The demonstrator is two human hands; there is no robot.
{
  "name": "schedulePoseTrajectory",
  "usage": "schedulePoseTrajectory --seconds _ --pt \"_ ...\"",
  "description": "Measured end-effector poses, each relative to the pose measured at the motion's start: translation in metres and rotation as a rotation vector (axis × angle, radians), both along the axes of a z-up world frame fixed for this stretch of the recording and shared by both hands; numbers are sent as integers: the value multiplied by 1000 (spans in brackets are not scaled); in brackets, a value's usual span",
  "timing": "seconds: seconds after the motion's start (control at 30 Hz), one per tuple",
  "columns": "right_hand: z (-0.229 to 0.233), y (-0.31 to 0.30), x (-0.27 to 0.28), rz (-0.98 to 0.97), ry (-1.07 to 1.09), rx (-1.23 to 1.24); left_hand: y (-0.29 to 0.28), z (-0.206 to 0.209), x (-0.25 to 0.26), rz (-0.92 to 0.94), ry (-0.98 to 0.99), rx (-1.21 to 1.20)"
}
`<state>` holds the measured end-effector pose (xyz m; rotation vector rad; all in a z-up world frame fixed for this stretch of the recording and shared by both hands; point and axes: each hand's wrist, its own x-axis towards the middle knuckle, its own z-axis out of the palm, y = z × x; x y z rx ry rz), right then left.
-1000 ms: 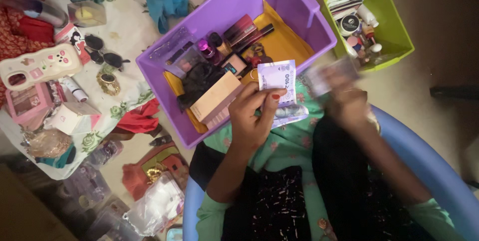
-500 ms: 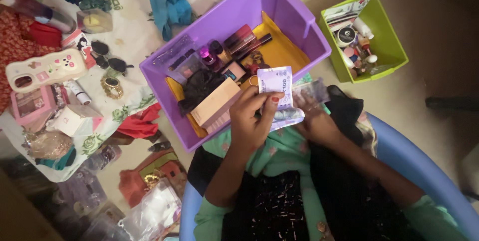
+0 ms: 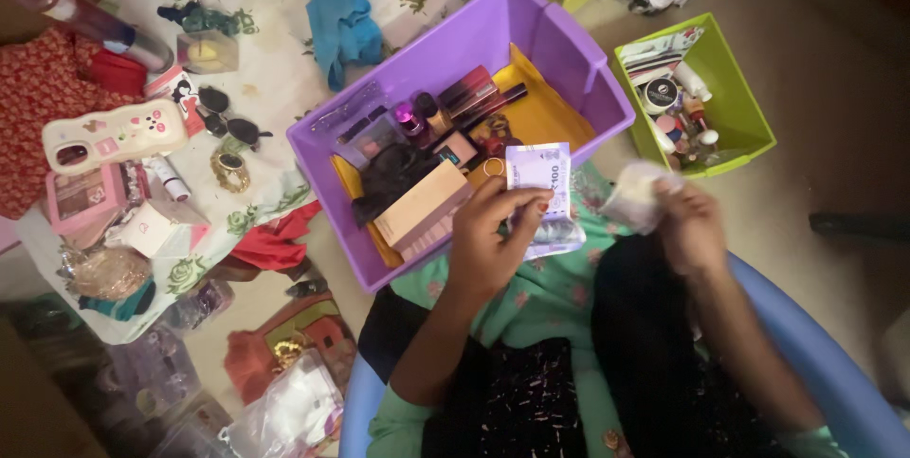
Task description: The person sits on the floor and organizes various items, including currency notes, makeup products, and accessories, into purple and green plastic bins. They wipe a small bottle and a flower-shaped object with a blue cloth before placing them into the purple bin.
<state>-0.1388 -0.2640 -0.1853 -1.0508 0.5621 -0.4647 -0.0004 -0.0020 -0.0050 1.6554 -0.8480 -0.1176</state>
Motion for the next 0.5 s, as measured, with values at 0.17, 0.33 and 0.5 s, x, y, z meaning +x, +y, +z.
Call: schedulePoseTrajectory --seconds 0.17,0.33,0.5 --pt "71 -3 -8 31 -207 283 -11 -16 -7 -49 -19 31" --pt "79 7 -16 68 -168 107 -24 -33 -19 -89 -122 -2" --pt "79 24 -25 -284 -343 -549 -23 -27 -24 -80 13 16"
